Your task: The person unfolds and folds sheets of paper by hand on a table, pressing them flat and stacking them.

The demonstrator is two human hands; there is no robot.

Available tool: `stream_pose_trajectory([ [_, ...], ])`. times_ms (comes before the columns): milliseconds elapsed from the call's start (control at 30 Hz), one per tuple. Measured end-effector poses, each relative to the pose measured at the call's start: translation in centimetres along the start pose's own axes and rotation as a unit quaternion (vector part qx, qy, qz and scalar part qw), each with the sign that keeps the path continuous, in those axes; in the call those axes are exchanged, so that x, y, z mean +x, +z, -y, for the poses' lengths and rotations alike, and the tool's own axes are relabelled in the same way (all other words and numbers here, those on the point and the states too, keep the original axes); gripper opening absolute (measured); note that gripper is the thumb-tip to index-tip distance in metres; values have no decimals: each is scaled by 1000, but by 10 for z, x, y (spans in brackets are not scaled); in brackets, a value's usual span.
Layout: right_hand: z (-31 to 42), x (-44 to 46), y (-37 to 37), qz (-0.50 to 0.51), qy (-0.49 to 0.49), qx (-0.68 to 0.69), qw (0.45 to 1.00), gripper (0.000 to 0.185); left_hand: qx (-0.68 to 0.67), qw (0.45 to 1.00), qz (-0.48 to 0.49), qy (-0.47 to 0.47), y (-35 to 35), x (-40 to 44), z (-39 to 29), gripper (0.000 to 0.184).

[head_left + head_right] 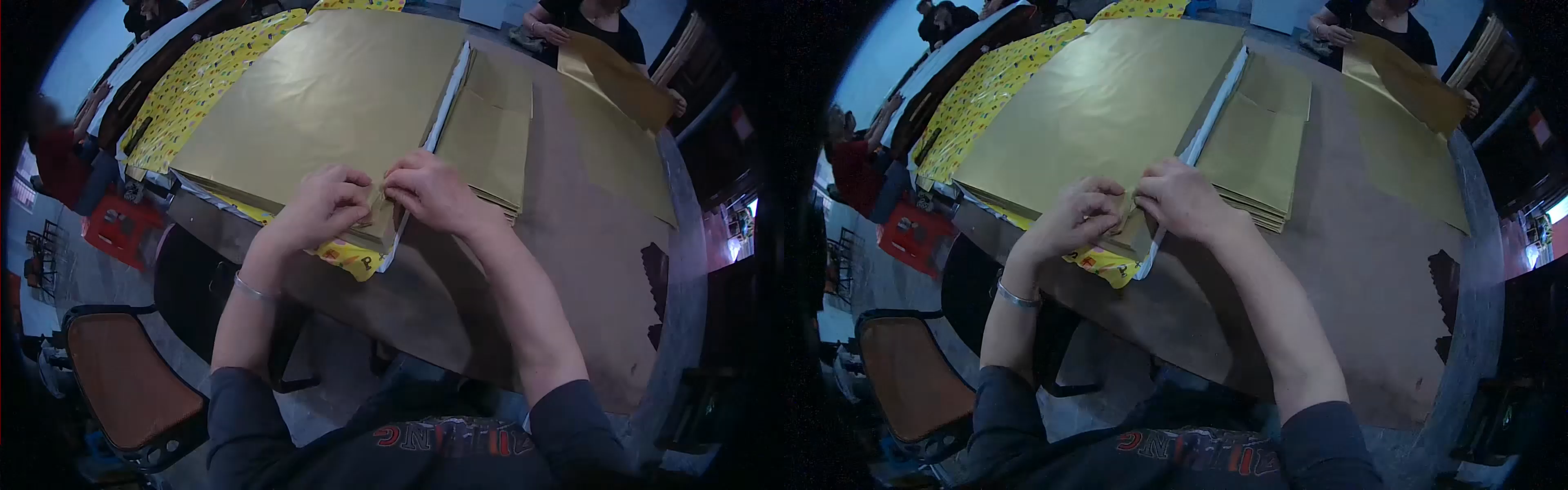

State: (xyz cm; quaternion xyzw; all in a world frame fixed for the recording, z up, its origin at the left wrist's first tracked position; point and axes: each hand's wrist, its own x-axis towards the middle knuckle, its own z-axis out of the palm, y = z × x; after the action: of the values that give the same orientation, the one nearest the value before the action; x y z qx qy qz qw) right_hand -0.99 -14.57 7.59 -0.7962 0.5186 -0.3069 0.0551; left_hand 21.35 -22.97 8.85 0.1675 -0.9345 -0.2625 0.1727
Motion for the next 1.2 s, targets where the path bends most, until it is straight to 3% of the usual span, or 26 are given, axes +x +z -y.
stream_pose_trajectory([
  [233, -8, -3, 10, -48, -11, 16, 999, 9, -201, 979, -30, -10, -1, -14, -6, 22],
  [300, -6, -3, 10, -63, -10, 17, 998, 9, -136, 990, -34, -27, 3, -14, -11, 22],
  [367, -4, -4, 9, -47, 16, 15, 999, 9, -26, 993, -115, 4, 16, -15, -2, 19],
  [467, -4, -5, 9, -59, -1, 21, 998, 10, -2, 984, -175, -28, 30, -16, 0, 15],
  [733, 2, -7, 3, -52, -9, 40, 998, 23, -26, 977, -198, -76, 29, -15, -2, 11],
  [867, 4, -6, 6, -76, -20, 25, 997, 24, -67, 971, -221, -58, 32, -15, -2, 12],
  [967, 13, -5, 0, -92, 31, 73, 993, 23, -60, 970, -222, -79, 30, -15, -5, 11],
  [1033, 8, -4, 0, -39, 7, 43, 998, 23, -64, 969, -227, -76, 31, -15, -4, 11],
  [1200, 6, 2, 9, -49, -30, 22, 998, 17, -77, 969, -223, -79, 31, -16, -4, 12],
])
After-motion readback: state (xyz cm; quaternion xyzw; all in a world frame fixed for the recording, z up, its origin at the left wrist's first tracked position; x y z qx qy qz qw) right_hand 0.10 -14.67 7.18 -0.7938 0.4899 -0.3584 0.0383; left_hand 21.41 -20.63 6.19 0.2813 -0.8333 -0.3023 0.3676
